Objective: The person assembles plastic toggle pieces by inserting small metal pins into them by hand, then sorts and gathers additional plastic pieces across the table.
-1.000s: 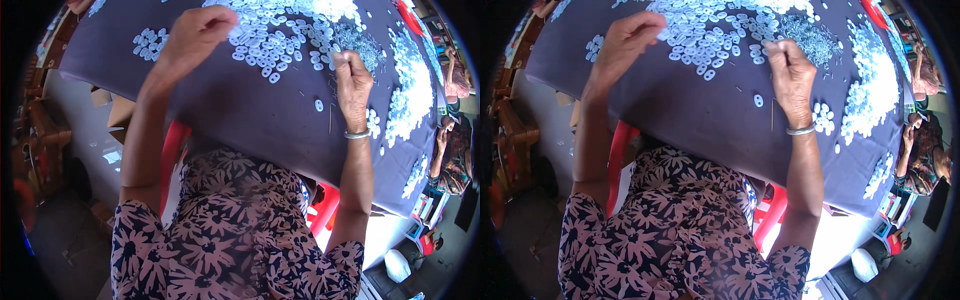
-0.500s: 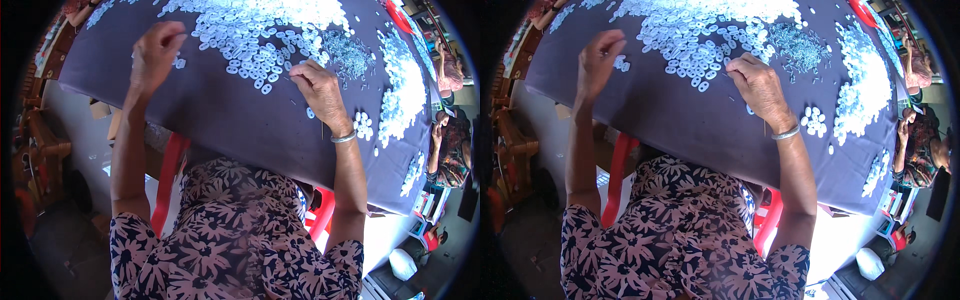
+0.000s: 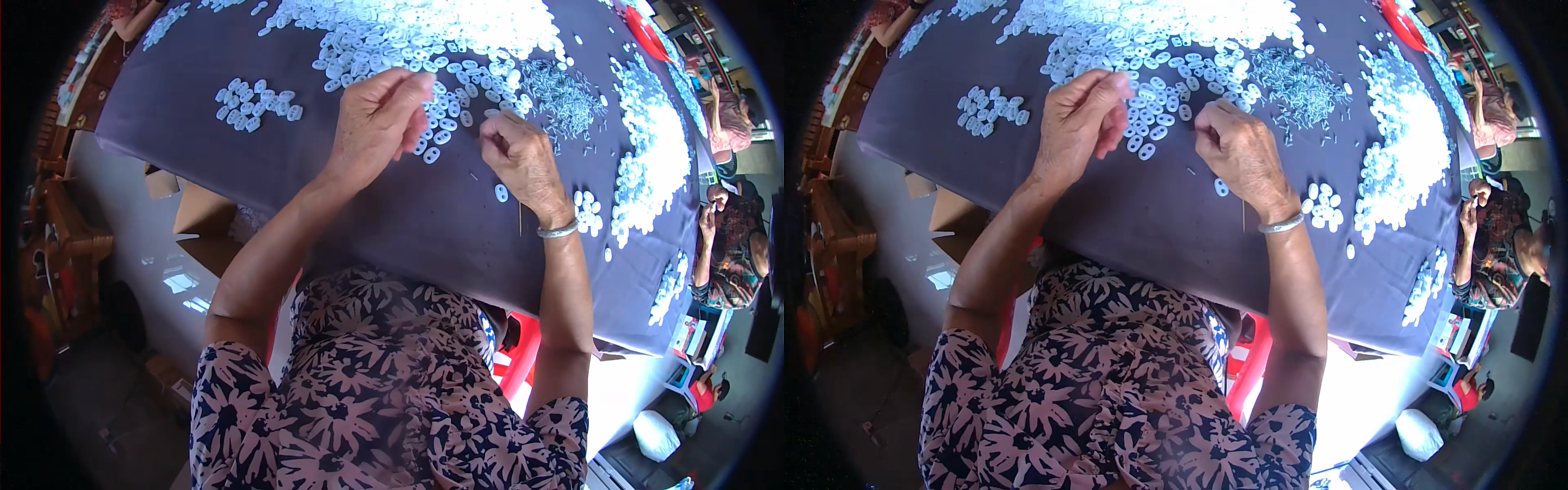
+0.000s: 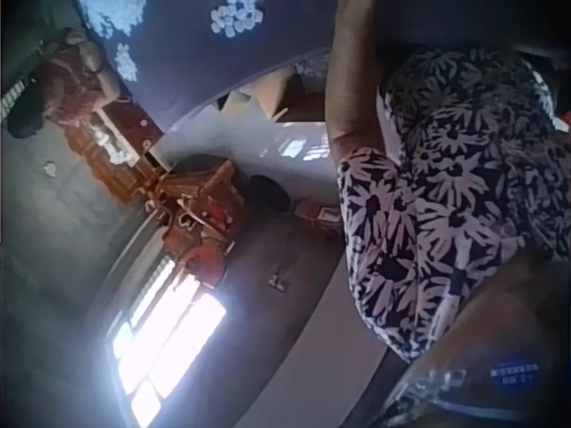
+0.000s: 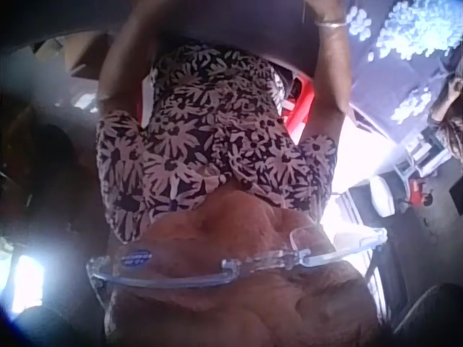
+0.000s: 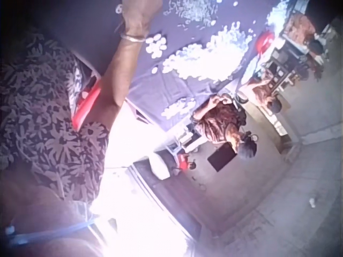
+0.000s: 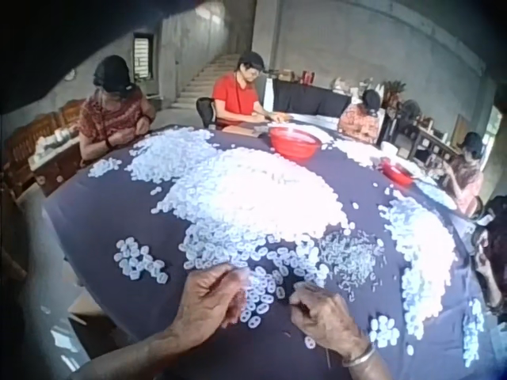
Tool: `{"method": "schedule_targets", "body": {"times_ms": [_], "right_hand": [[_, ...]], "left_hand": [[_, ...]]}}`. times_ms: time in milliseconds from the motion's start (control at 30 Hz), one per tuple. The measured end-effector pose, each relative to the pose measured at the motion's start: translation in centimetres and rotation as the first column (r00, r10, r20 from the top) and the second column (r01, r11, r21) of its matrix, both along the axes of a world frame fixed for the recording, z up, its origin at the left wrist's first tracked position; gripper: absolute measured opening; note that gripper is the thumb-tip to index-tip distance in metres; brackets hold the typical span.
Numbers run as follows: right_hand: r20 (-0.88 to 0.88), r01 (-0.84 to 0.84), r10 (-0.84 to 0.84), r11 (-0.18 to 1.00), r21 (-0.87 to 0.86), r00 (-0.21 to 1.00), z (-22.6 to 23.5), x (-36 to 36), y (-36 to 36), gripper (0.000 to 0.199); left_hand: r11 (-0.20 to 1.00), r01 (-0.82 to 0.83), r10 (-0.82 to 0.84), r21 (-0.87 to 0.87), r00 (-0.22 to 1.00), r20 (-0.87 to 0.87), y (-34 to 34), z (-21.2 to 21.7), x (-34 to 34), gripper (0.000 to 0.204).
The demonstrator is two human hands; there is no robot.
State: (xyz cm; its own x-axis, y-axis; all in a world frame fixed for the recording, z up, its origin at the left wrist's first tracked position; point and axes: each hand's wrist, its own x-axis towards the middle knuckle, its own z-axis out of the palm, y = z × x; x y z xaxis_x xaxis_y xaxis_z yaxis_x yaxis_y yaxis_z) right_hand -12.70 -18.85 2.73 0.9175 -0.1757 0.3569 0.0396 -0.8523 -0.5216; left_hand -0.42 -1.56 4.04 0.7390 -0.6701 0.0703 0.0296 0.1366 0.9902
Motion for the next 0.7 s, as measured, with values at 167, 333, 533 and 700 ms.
{"method": "schedule_targets", "body": {"times_ms": [167,333,533,700], "right_hand": [[-0.101,-0.009,0.01,1.0,0.006,0.995,-0.1,-0.7,-0.6,0.009],[-0.007,0.063,-0.062,0.985,0.163,0.998,0.2,0.3,-0.9,0.01],[-0.022,0.047,-0.051,0.99,-0.137,0.998,0.5,3.5,-2.6,0.006],[-0.164,0.076,-0.106,0.98,-0.182,0.981,0.8,6.2,-2.0,0.018]], "left_hand": [[0.965,-0.257,0.244,-0.057,0.955,-0.166,-0.4,-2.0,0.7,0.049],[0.956,-0.282,0.269,-0.088,0.954,-0.128,-0.2,-2.9,1.2,0.052],[0.973,-0.196,0.176,-0.124,0.972,-0.157,0.4,-2.6,0.9,0.047],[0.973,-0.202,0.2,-0.11,0.979,-0.028,0.2,-3.5,1.1,0.04]]}}
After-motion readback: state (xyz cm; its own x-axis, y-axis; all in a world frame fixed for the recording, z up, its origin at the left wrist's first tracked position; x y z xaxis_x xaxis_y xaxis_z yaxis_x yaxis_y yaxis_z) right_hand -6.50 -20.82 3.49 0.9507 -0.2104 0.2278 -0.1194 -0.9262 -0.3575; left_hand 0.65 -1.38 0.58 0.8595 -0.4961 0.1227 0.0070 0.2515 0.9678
